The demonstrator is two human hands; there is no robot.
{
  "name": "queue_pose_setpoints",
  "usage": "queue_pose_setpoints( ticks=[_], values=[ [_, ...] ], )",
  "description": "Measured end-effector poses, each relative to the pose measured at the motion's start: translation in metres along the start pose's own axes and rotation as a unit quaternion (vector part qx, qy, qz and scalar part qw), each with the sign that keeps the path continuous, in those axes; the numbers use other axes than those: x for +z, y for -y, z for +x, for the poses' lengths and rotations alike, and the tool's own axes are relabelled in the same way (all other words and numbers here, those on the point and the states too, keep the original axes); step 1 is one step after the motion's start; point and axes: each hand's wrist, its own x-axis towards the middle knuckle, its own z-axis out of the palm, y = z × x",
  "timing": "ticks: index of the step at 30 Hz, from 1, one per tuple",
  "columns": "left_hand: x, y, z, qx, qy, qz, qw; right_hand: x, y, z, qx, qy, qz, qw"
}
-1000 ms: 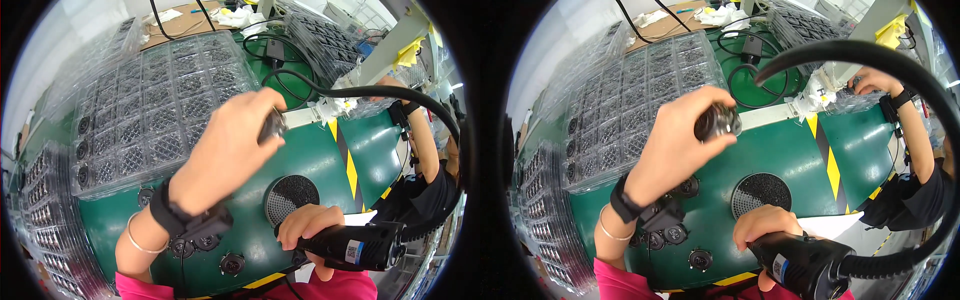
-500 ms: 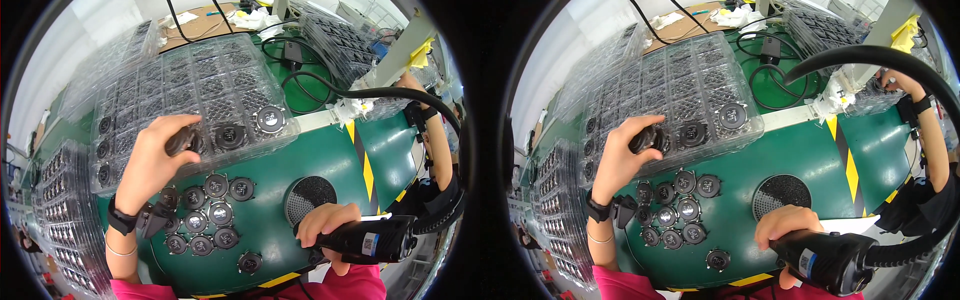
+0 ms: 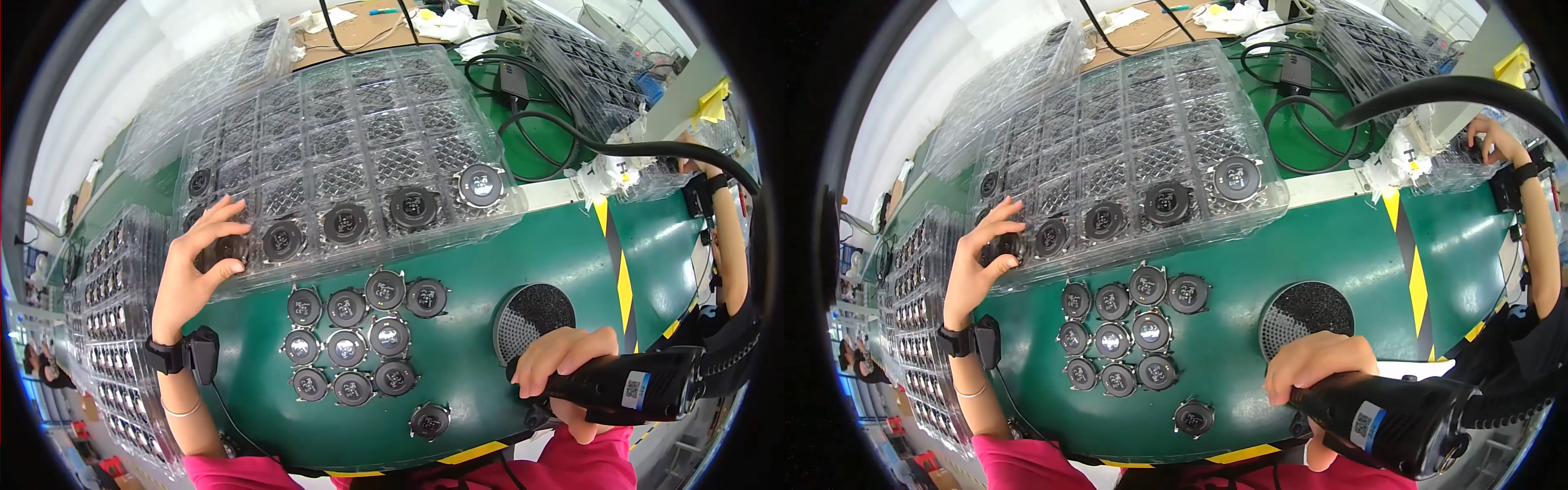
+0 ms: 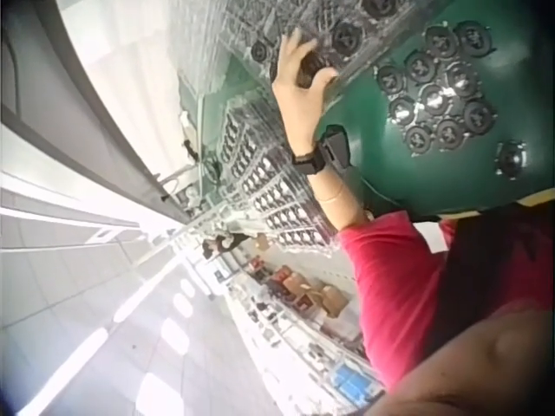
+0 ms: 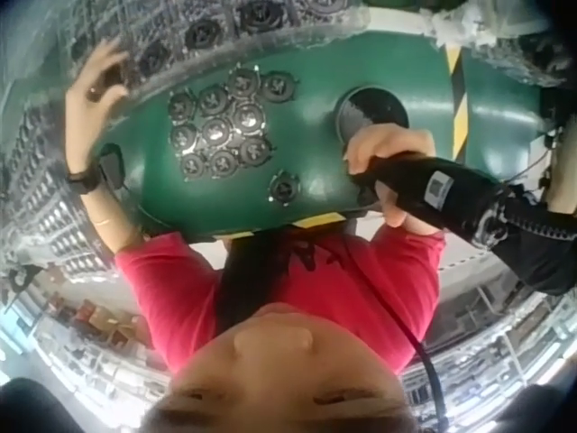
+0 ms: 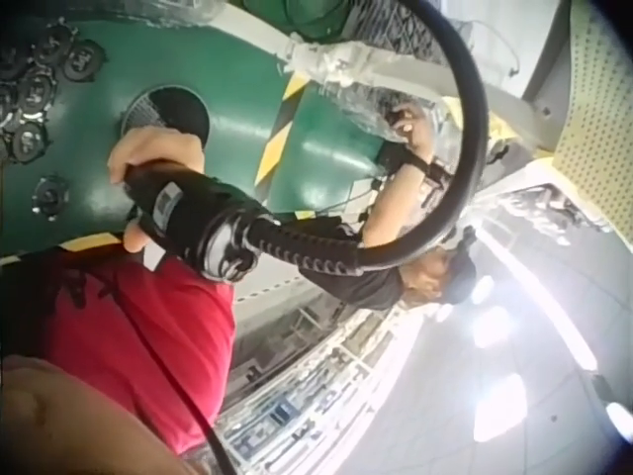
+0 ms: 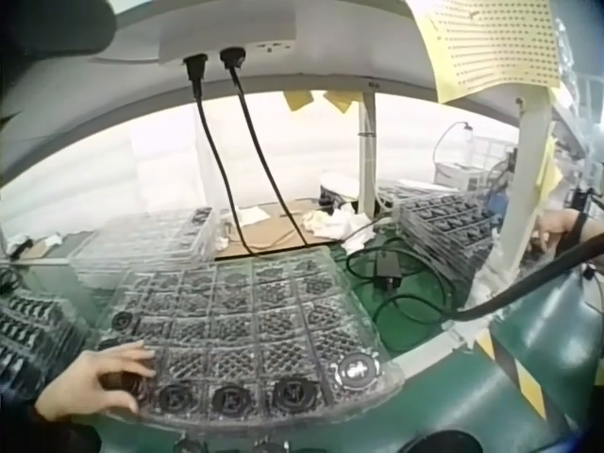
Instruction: The person assembles smartwatches by picking up screws with a power screwdriver, driving them into the back of a watch, and placing the finished watch into a plastic tray.
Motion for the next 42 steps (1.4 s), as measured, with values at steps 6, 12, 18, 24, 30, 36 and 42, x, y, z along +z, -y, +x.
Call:
queue_pose_setpoints(
  ticks=[6,12,18,24,30,36,42],
  values=[
    [0.003,-0.001,-0.007,0.006,-0.005,0.008,1.0,0.002,0.005,0.002,0.031,-0.022,0.0,0.999],
    [0.069,-0.093,0.053,0.202,0.073,0.031,0.976,-0.004,0.004,-0.006,0.031,-0.012,0.027,0.999],
    [0.152,-0.127,0.102,0.277,0.0,0.071,0.958,0.002,0.006,-0.011,0.07,-0.038,0.045,0.996],
    [0.125,-0.132,0.072,0.272,0.052,0.061,0.959,-0.001,0.001,-0.007,0.037,-0.004,0.042,0.998],
    [0.096,-0.076,-0.009,0.232,0.156,-0.103,0.955,0.0,0.007,-0.007,0.053,-0.024,0.008,0.998],
    [0.115,-0.085,-0.031,0.123,0.176,-0.014,0.977,0.004,0.006,0.0,0.092,-0.029,-0.027,0.995],
    [0.136,-0.104,-0.023,0.179,0.203,0.082,0.959,0.008,0.007,0.001,0.082,-0.053,-0.022,0.995]
  ],
)
